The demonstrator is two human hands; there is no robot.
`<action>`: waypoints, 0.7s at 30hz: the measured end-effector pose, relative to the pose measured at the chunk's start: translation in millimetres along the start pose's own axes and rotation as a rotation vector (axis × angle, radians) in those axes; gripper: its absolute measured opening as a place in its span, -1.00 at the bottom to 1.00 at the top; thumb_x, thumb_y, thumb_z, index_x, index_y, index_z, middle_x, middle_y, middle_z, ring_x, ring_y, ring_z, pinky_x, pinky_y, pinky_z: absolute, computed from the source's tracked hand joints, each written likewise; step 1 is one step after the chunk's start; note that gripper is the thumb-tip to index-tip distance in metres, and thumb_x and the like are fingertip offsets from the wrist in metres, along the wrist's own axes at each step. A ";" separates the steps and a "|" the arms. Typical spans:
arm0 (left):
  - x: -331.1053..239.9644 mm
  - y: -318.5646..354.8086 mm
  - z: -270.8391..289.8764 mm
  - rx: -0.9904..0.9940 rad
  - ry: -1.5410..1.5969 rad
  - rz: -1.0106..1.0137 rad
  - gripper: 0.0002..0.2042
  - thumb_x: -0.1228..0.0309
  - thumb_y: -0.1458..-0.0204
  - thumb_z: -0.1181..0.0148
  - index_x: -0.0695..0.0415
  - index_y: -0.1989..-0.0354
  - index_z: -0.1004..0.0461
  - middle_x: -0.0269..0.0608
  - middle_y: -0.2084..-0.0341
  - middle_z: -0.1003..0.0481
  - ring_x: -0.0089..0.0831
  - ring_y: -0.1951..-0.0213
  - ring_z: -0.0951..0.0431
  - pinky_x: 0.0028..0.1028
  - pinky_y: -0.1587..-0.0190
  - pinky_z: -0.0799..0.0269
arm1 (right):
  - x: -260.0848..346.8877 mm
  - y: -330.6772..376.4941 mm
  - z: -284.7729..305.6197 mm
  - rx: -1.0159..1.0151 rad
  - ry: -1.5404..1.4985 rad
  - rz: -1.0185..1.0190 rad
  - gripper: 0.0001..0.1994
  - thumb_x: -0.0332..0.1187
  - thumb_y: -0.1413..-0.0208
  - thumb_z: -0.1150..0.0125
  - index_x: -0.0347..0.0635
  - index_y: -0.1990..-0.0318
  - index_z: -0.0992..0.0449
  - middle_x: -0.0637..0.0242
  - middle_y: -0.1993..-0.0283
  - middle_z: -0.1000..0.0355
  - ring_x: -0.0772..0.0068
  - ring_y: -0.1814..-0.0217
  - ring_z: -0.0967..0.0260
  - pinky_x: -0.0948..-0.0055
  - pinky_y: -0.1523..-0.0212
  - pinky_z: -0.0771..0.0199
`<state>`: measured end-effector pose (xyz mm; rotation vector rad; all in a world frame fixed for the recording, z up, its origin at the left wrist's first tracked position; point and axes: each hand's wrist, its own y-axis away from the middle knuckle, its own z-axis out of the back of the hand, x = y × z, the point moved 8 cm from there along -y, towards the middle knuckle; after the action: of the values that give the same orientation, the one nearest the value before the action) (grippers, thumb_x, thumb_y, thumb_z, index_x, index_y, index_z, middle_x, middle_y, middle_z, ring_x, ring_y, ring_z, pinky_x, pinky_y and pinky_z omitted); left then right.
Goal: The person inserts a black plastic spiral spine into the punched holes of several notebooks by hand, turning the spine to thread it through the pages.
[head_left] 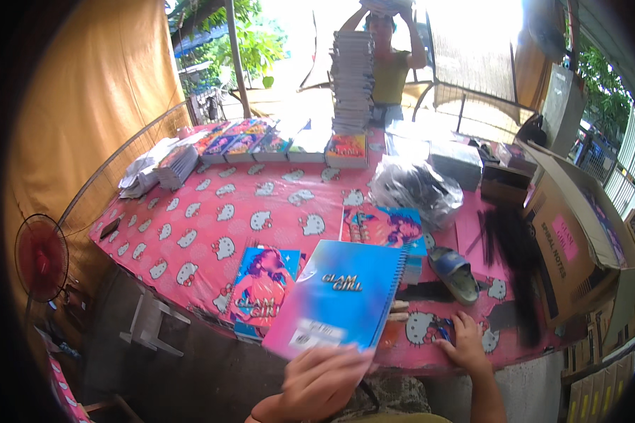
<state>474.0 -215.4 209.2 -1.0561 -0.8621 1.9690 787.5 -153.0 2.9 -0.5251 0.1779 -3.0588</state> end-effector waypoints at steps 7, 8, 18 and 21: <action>56.5 39.3 -49.0 -0.201 -0.015 0.234 -0.70 0.65 0.26 -0.45 0.25 0.28 -0.55 -0.05 0.30 -0.58 -0.28 0.32 -0.62 -0.45 0.26 -0.55 | 26.3 14.6 27.0 -0.106 -0.259 0.087 -0.50 -0.24 -0.09 -0.24 -0.25 -0.16 -0.39 0.07 0.04 -0.33 0.13 0.03 -0.32 0.19 0.01 -0.32; 58.0 42.7 -49.6 -0.201 0.003 0.226 -0.68 0.64 0.29 -0.47 0.25 0.29 -0.55 -0.04 0.31 -0.58 -0.30 0.33 -0.62 -0.45 0.28 -0.55 | 52.4 12.2 42.0 -0.036 -0.418 0.106 -0.51 -0.26 -0.07 -0.27 -0.23 -0.15 -0.41 0.08 0.06 -0.37 0.11 0.03 -0.35 0.27 0.02 -0.37; 53.7 36.6 -53.5 -0.131 0.012 0.180 -0.71 0.74 0.29 -0.32 0.29 0.29 -0.56 -0.04 0.31 -0.59 -0.20 0.34 -0.61 -0.37 0.27 -0.52 | 163.0 18.9 90.7 -0.110 -0.556 0.466 -0.51 -0.33 0.07 -0.41 -0.25 -0.05 -0.47 0.11 0.02 -0.43 0.11 -0.01 -0.38 0.23 0.01 -0.41; 54.6 38.1 -53.5 -0.126 0.014 0.181 -0.71 0.74 0.28 -0.31 0.31 0.29 -0.56 -0.02 0.30 -0.59 -0.19 0.32 -0.61 -0.37 0.25 -0.52 | 163.7 19.3 81.1 -0.054 -0.573 0.429 -0.51 -0.34 0.08 -0.41 -0.25 -0.05 -0.47 0.10 0.02 -0.43 0.11 -0.01 -0.39 0.22 0.01 -0.40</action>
<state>488.3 -177.9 133.8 -1.2581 -0.9211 2.0741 660.6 -189.3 130.6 -1.1603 0.3031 -2.3857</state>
